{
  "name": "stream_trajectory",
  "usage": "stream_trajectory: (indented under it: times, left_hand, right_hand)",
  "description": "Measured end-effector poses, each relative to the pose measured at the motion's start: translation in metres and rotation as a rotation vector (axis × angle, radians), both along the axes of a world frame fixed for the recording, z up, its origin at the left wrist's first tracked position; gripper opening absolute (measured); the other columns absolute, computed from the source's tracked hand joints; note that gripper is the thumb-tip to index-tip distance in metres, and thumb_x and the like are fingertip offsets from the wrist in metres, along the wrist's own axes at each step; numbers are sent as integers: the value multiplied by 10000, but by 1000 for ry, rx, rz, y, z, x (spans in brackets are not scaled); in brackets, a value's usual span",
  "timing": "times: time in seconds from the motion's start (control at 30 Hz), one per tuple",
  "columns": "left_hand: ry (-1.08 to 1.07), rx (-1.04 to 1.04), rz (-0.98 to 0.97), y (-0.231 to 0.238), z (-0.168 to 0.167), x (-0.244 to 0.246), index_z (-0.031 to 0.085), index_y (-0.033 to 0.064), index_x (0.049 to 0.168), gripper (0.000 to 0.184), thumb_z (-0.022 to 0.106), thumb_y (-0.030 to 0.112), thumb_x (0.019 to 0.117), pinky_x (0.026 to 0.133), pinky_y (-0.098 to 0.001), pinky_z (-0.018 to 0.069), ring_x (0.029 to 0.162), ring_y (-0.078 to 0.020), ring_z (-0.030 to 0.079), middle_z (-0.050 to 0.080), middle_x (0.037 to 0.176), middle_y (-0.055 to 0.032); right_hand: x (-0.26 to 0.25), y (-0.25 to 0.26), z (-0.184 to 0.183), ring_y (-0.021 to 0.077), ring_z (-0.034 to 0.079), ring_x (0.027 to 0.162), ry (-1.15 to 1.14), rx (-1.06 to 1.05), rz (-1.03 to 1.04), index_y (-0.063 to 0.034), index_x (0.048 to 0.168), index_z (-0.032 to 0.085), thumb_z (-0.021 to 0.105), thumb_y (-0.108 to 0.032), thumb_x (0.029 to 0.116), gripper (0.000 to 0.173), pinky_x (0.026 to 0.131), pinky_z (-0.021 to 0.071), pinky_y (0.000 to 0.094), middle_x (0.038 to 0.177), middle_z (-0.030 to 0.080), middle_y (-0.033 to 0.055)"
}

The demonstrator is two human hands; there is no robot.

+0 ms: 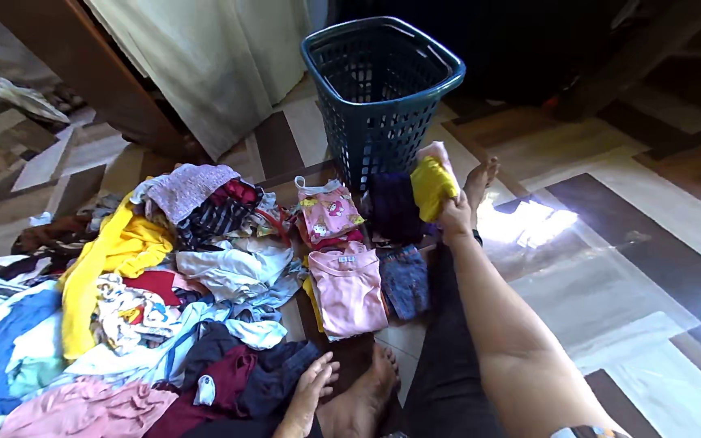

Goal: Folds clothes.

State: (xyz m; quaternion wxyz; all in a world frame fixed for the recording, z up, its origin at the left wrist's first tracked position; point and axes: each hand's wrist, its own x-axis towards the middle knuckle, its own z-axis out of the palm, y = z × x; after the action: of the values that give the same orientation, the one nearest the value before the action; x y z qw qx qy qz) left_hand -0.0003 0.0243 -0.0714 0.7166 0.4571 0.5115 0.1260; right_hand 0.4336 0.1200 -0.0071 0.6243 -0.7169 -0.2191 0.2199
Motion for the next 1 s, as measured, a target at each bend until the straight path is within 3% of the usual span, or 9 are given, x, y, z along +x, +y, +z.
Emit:
stream_trajectory:
  times: [0.1, 0.2, 0.33, 0.4, 0.5, 0.57, 0.7, 0.8, 1.0]
  left_hand:
    - [-72, 174, 57, 4, 20, 0, 455, -48, 1451, 514, 430, 194, 998, 930, -401, 547, 1122, -233, 664, 644, 1315, -168]
    - [-145, 346, 94, 18, 49, 9, 471, -66, 1428, 539, 448, 223, 973, 938, -377, 552, 1117, -203, 669, 661, 1294, -140]
    - [-257, 454, 95, 29, 97, 36, 458, -73, 1422, 509, 420, 198, 993, 931, -364, 559, 1087, -177, 679, 675, 1260, -113]
    - [-306, 466, 69, 28, 116, 51, 423, -68, 1455, 541, 441, 204, 987, 940, -364, 553, 1108, -172, 665, 660, 1283, -108]
    - [-455, 438, 63, 18, 125, 63, 319, -60, 1501, 806, 561, 488, 962, 937, -369, 561, 1145, -177, 653, 624, 1342, -91]
    - [-567, 300, 202, 2, 127, 64, 377, -22, 1404, 902, 708, 613, 854, 915, -361, 586, 1061, -165, 687, 674, 1210, -71]
    - [-472, 46, 457, -25, 119, 48, 475, 35, 1303, 400, 508, 263, 976, 878, -339, 591, 993, -138, 687, 687, 1081, -67]
    - [-353, 0, 540, -34, 110, 30, 552, 51, 1216, 241, 410, 151, 1050, 836, -337, 604, 940, -144, 706, 713, 1012, -65]
    - [-225, 107, 643, -35, 107, 6, 562, 22, 1209, 207, 482, 105, 1036, 789, -318, 603, 892, -136, 705, 706, 976, -74]
  right_hand:
    - [-2, -29, 18, 114, 635, 705, 256, 312, -33, -137, 1385, 453, 392, -314, 1110, 332, 605, 564, 320, 915, 630, 30]
    - [-18, -75, 43, 162, 679, 936, 480, 490, 202, -200, 1395, 435, 279, -427, 1120, 389, 778, 600, 390, 1100, 661, 26]
    - [-66, -112, 64, 93, 697, 748, 629, 583, 431, -233, 1173, 602, 295, -459, 1096, 389, 637, 607, 300, 911, 728, -23]
    - [-91, -124, 69, 126, 718, 778, 726, 563, 537, -219, 1136, 655, 322, -487, 1077, 432, 693, 628, 346, 909, 744, 7]
    - [-133, -139, 68, 127, 732, 864, 850, 453, 672, -197, 1110, 674, 282, -477, 1080, 483, 757, 629, 346, 953, 760, 19]
    - [-160, -150, 64, 122, 729, 867, 847, 345, 743, -151, 1145, 626, 267, -442, 1080, 466, 755, 623, 334, 959, 756, 18]
    - [-195, -173, 35, 111, 729, 887, 806, 248, 919, -138, 1140, 609, 769, -540, 828, 534, 819, 616, 347, 957, 757, -17]
    - [-211, -185, 25, 89, 714, 856, 785, 153, 1037, -136, 1121, 598, 852, -378, 740, 518, 794, 609, 322, 936, 741, -44]
    - [-239, -191, 19, 101, 706, 866, 768, -11, 1063, -97, 1208, 519, 699, -6, 819, 438, 782, 603, 318, 966, 722, -23]
